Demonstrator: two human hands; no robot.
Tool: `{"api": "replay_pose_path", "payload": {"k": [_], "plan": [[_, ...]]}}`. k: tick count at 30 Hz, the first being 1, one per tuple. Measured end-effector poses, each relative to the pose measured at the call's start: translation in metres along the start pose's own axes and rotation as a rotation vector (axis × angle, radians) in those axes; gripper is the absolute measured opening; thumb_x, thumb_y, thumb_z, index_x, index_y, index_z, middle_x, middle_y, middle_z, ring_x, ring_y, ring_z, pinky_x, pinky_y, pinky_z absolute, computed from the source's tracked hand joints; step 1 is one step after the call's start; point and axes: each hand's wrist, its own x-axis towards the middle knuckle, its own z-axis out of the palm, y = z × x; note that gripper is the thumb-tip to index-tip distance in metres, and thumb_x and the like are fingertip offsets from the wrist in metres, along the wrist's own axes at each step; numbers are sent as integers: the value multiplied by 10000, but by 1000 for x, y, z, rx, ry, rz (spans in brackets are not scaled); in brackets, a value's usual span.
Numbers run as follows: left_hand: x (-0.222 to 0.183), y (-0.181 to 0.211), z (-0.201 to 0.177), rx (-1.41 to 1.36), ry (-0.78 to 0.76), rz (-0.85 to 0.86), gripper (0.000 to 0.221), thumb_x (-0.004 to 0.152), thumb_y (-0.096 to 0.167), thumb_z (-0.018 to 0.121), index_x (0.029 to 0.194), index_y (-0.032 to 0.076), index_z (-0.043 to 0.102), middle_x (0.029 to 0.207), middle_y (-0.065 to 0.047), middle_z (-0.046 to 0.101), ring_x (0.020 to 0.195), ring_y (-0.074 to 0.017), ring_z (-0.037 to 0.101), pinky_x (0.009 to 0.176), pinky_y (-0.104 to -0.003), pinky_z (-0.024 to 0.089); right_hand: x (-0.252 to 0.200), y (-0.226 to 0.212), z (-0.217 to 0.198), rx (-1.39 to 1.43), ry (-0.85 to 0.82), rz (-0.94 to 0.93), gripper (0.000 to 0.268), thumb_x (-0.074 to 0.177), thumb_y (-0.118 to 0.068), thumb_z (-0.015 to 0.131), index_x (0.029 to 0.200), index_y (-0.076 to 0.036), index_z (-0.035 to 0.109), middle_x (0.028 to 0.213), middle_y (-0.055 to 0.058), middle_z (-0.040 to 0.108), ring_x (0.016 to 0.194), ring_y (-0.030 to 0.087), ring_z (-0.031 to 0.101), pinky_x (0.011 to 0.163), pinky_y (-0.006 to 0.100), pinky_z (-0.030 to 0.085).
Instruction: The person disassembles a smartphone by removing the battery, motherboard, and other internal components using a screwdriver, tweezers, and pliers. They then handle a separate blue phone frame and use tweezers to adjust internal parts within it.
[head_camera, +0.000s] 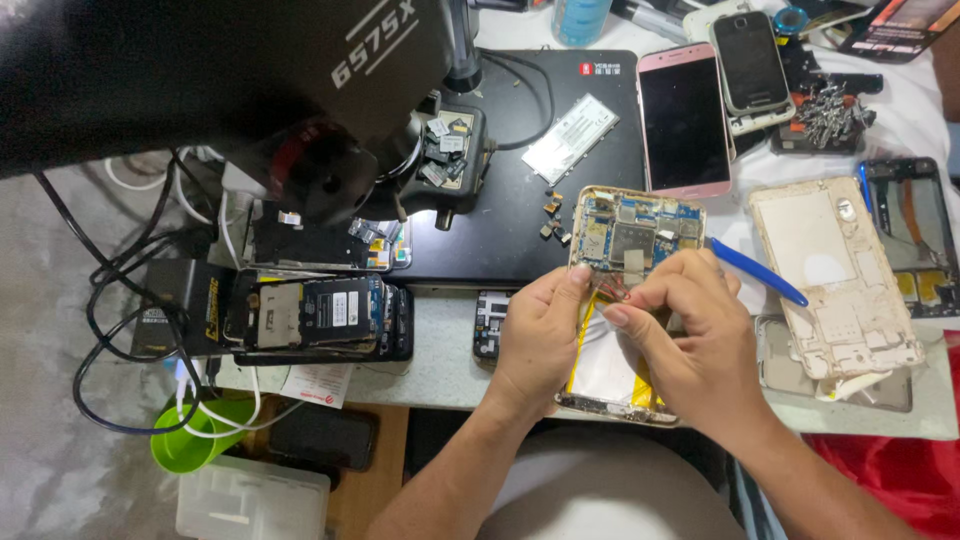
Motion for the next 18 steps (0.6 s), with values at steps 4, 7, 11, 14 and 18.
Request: {"api": "replay_pose_path", "payload": {"k": [4,7,11,14,18], "plan": [[-2,-2,0,-24,7,-31,347,1123,231,453,1052,-19,684,938,-59,714,811,-87,633,734,-259,540,-2,0,0,27,18,6,177,863,-176,802,872,-57,673,865,22,571,827,175,508,760,292,393],[-2,-2,-1,12,-9,19,350,1126,225,450,1042,-20,686,951,-60,719,836,-88,638,761,-251,541,-1,0,0,17,23,8,173,856,-156,801,846,-50,665,878,22,586,812,169,512,713,285,404],[0,0,1,160,36,112,357,1126,229,454,1028,-16,695,937,-40,715,836,-70,617,765,-233,532,5,-2,-2,-43,-54,-23,181,848,-186,793,905,-54,684,880,48,604,835,209,548,765,312,391],[-5,2,2,299,75,153,344,1129,228,471,1017,-9,693,885,-21,689,791,-52,562,700,-233,503,15,-4,-9,-190,-186,-76,267,826,-225,792,994,-50,683,859,63,624,819,241,576,827,371,352],[-11,3,5,363,91,129,314,1122,214,508,1028,-13,704,820,-9,608,731,-46,477,611,-241,429,19,-12,-23,-233,-315,-154,473,736,-325,833,1061,-35,652,869,72,636,797,256,589,826,402,351]]}}
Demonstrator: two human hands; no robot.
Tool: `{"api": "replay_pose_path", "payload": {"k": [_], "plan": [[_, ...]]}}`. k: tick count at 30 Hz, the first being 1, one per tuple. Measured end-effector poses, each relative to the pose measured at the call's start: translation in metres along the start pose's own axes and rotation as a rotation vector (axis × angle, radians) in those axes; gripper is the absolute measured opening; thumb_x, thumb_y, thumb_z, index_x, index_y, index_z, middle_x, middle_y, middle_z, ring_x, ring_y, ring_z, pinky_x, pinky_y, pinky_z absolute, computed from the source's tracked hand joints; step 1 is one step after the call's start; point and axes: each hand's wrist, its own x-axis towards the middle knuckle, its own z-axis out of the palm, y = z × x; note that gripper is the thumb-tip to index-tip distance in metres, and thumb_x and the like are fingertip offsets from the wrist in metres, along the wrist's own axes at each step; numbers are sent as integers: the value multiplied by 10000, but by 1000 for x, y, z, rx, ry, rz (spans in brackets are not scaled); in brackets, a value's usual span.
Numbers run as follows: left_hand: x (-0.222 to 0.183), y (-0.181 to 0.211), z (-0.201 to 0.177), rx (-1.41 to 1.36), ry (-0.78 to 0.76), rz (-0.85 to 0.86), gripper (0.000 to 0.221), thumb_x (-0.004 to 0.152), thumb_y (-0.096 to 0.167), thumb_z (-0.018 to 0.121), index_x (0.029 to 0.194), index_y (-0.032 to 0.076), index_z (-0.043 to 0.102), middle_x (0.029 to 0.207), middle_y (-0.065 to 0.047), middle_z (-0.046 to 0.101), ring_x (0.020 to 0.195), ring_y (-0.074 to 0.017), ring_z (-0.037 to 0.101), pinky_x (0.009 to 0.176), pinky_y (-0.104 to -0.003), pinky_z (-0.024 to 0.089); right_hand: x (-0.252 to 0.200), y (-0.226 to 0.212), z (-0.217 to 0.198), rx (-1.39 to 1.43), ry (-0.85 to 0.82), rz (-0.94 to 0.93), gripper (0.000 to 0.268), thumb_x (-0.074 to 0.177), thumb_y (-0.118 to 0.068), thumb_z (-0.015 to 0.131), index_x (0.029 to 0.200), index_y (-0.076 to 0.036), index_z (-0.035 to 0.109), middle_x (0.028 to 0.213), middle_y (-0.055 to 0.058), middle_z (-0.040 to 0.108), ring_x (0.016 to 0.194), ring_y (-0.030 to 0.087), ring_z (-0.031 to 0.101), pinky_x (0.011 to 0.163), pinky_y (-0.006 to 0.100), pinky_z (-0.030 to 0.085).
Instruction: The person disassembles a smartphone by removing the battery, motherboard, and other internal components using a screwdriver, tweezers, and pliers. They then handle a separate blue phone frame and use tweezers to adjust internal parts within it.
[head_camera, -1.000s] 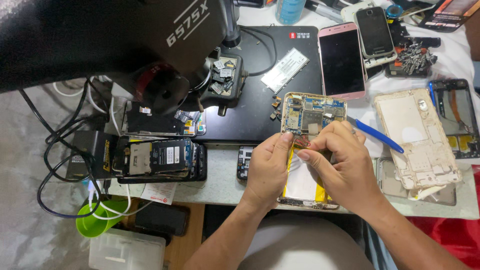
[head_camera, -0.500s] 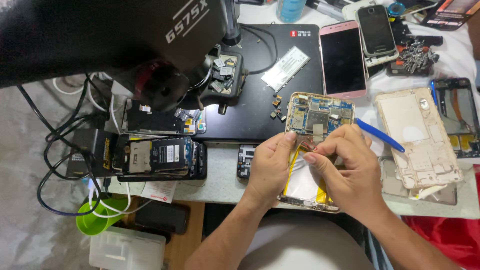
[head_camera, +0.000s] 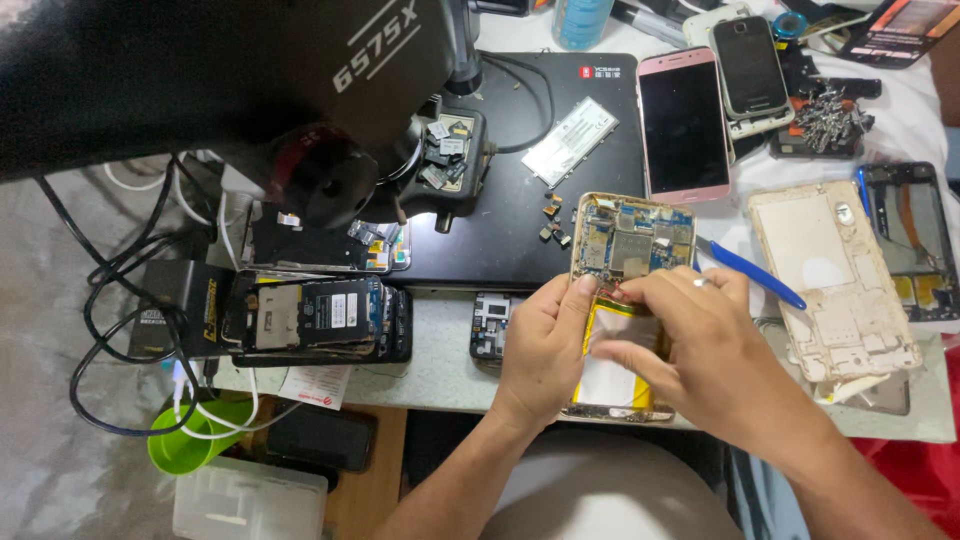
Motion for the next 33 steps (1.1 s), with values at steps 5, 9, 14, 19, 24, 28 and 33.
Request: {"api": "replay_pose_path", "payload": {"k": [5,9,14,19,24,28,33], "plan": [[4,6,0,-296,-88,-71,272,1100,208,512,1097,-4,682,951,-6,702,806,-30,582,709,-216,500,7,1,-11,-16,-139,16,517,620,-321,887,961,-24,636,851,114,615,807,322,574,732,427,407],[4,10,-6,-396,-112,-165,256,1075,179,524,1123,-10,691,996,-25,724,853,-52,639,754,-227,533,16,-2,-10,3,-166,54,502,600,-281,900,919,-11,621,854,128,609,839,345,589,729,445,455],[6,6,-9,-404,-110,-198,293,1107,206,510,1047,-18,688,938,-57,718,796,-78,643,693,-258,541,23,-1,-6,33,-163,-43,453,610,-269,878,880,-12,619,875,133,604,857,350,581,739,445,453],[11,-2,-11,-351,-64,-153,314,1105,221,500,1025,-11,695,927,-51,715,810,-75,633,720,-253,534,27,-2,4,85,-84,5,235,809,-248,777,857,-50,661,777,86,585,772,301,553,677,427,398],[14,-8,-10,-377,-72,-148,326,1120,235,493,1023,-3,693,938,-38,710,838,-65,609,756,-248,511,21,-7,18,38,85,26,235,931,-210,704,763,-77,608,713,59,534,707,272,507,682,414,333],[14,-9,-11,-362,-84,-132,326,1117,232,507,1030,-11,705,959,-45,720,862,-73,617,796,-250,509,12,-10,25,0,213,-8,272,953,-206,695,756,-67,570,729,70,495,717,272,470,709,410,307],[11,-8,-10,-356,-97,-175,332,1098,248,517,1042,-13,715,976,-53,734,882,-89,649,807,-257,524,6,-9,28,36,244,-25,270,957,-199,691,754,-71,568,718,59,479,713,258,458,715,407,295]]}}
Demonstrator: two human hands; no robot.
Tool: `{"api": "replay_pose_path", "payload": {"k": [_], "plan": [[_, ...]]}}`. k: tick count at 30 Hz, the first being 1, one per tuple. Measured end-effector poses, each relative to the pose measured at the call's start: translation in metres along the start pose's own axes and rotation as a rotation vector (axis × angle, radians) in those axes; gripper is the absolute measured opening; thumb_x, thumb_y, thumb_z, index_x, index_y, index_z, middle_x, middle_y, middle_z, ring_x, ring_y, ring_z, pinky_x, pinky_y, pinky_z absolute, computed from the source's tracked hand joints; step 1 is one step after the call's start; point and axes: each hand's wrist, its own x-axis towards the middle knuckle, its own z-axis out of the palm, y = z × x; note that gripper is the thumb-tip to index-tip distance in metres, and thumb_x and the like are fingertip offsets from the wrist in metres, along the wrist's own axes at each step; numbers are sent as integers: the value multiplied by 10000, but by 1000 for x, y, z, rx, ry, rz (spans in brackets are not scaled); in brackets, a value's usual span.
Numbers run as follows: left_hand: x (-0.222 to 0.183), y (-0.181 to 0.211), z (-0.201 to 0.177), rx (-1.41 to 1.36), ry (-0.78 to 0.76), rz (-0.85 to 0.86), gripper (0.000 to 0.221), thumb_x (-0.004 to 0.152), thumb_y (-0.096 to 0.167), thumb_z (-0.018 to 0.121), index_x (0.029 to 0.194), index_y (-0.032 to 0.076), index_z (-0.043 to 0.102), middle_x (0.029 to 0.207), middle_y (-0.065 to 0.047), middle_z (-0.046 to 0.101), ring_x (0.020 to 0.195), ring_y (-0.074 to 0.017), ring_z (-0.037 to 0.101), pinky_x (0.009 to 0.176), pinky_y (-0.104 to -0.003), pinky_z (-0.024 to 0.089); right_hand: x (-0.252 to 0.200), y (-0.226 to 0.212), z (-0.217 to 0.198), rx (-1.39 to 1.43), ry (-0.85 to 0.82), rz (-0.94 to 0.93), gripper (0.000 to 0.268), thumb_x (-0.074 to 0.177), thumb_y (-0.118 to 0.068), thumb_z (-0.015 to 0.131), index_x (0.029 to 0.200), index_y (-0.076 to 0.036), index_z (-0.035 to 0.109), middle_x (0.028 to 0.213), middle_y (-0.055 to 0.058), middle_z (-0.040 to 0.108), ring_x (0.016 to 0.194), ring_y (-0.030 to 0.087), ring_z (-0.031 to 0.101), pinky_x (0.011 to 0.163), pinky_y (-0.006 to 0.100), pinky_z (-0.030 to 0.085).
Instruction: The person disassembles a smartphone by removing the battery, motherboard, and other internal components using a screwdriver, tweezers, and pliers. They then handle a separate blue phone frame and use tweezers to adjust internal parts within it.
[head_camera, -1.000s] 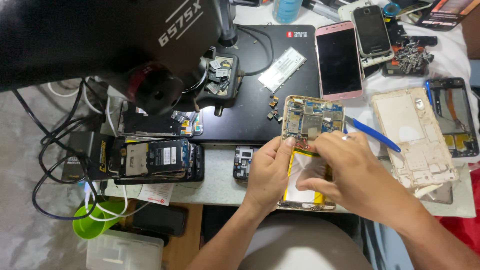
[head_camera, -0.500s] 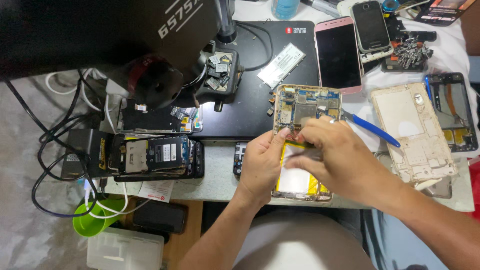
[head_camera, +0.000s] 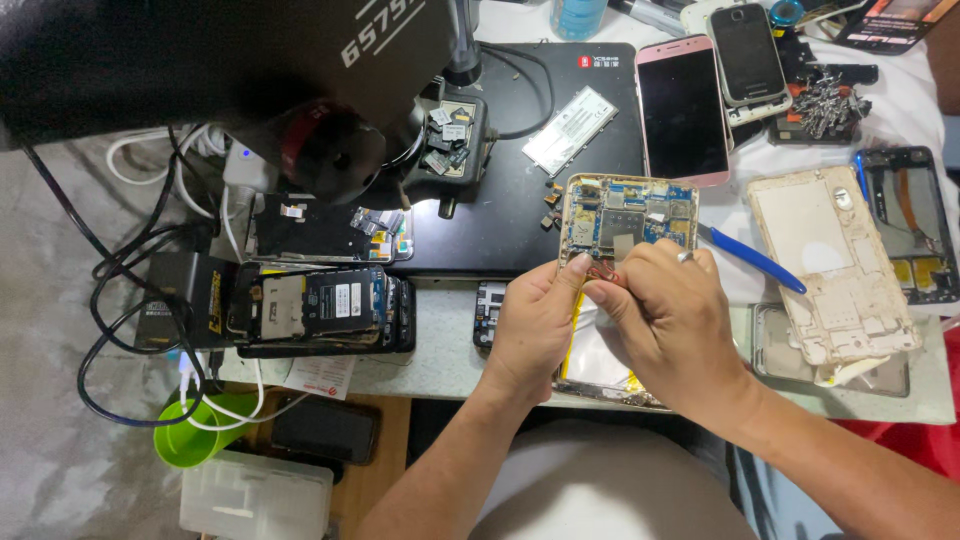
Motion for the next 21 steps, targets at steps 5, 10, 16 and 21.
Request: {"api": "replay_pose_path", "payload": {"k": [5,10,16,21], "plan": [[1,0,3,-16,-2,-29,346,1105,257,518,1046,-20,716,972,-63,733,870,-99,653,797,-264,532,-5,0,-1,59,4,11,255,959,-187,685,766,-62,576,709,57,461,700,242,441,711,396,284],[-1,5,4,-44,-13,-85,332,1098,254,513,1049,-5,715,961,-64,730,846,-102,658,757,-267,542,-8,1,-3,109,15,29,275,958,-179,699,754,-51,567,706,54,469,686,232,421,710,381,280],[0,3,4,-36,-26,-76,330,1102,253,516,1028,-1,713,942,-62,732,814,-100,659,727,-262,545,-9,-2,-6,112,51,20,252,956,-161,709,781,-33,581,718,65,481,701,237,428,711,368,308],[7,4,9,9,12,-74,312,1071,262,528,1039,26,730,926,-32,732,787,-78,642,703,-235,528,-3,-16,-21,262,109,51,201,983,-74,608,794,-31,555,734,62,500,659,206,452,627,342,360]]}}
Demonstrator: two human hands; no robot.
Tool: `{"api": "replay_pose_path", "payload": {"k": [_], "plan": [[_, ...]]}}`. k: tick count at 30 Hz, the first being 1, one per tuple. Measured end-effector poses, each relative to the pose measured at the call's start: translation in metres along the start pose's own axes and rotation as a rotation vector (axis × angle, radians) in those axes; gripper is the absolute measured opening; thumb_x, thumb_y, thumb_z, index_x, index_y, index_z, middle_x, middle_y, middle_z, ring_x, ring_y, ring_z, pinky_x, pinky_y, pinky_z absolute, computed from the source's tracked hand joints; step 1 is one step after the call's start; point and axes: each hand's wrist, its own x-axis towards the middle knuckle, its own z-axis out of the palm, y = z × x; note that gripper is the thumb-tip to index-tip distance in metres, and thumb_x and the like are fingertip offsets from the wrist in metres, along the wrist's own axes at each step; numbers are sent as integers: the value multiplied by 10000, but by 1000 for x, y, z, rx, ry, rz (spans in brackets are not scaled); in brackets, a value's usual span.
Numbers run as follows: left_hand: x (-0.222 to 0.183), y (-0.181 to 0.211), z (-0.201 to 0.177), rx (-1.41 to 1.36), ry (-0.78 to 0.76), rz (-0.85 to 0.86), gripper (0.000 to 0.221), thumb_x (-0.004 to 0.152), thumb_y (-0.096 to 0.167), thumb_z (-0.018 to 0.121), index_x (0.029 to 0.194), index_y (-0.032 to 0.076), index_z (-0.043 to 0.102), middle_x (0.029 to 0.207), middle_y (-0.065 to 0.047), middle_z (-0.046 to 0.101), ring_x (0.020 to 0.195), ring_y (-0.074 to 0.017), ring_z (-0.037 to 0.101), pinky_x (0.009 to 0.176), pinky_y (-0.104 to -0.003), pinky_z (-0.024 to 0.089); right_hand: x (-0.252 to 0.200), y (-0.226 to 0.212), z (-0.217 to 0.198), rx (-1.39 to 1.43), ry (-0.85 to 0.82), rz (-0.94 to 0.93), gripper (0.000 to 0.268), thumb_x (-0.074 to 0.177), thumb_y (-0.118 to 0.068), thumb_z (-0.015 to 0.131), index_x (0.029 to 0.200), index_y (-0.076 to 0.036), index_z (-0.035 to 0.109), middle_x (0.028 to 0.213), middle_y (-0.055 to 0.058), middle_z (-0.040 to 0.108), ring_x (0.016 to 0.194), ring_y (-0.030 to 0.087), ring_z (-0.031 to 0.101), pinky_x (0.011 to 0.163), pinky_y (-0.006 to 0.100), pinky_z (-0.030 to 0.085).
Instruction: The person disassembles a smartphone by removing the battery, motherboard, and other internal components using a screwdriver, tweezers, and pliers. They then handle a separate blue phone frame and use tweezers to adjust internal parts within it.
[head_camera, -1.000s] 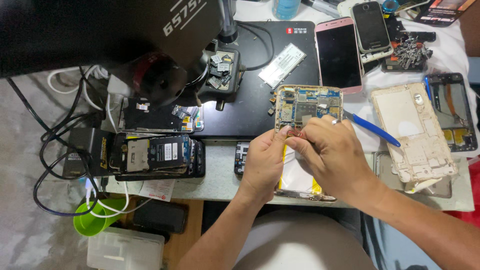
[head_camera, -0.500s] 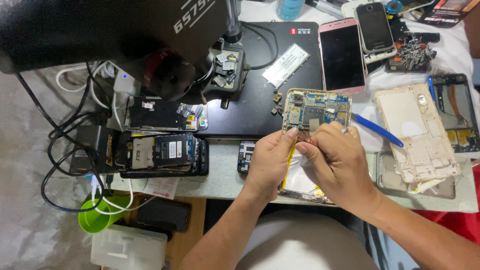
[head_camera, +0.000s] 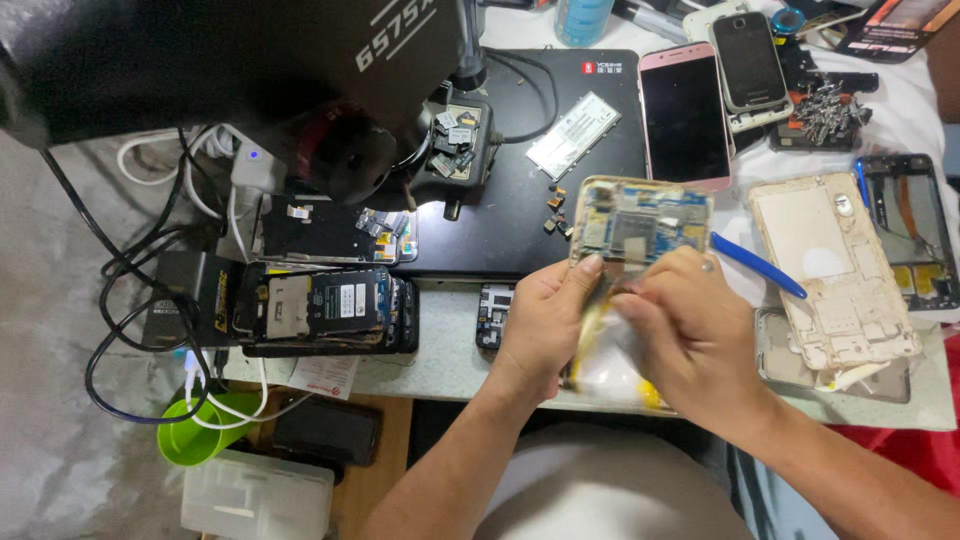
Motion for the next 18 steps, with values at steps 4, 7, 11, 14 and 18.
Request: {"api": "replay_pose_path", "payload": {"k": [4,7,11,14,18], "plan": [[-17,-14,10,175,190,16,313,1077,276,578,1086,12,746,848,-35,606,697,-104,460,602,-278,390,4,-14,-5,-51,36,-56,215,1077,-35,588,868,-1,556,780,87,476,656,195,457,618,319,377],[0,-1,16,105,45,154,271,1038,263,585,1080,35,725,906,28,677,785,-36,567,690,-230,478,19,-25,-8,37,150,-132,249,1052,-115,575,826,-28,515,807,85,544,735,186,516,659,336,429],[-6,-19,4,74,94,84,275,1042,258,556,1033,27,705,871,26,681,768,-45,567,688,-238,484,25,4,-8,-120,219,110,375,1172,-201,627,870,-4,525,708,80,517,597,139,469,575,293,385],[1,-11,0,108,123,90,311,1083,273,545,1000,9,688,833,4,654,740,-73,530,654,-261,458,33,22,-14,-167,212,195,409,1143,-277,647,848,-8,561,672,75,560,576,131,496,556,297,394],[-10,-2,-6,115,133,149,348,1105,287,526,1015,-6,690,869,-18,664,779,-79,527,693,-243,452,39,33,-15,-99,105,333,433,1075,-337,644,796,-10,591,613,58,603,541,103,550,508,308,422]]}}
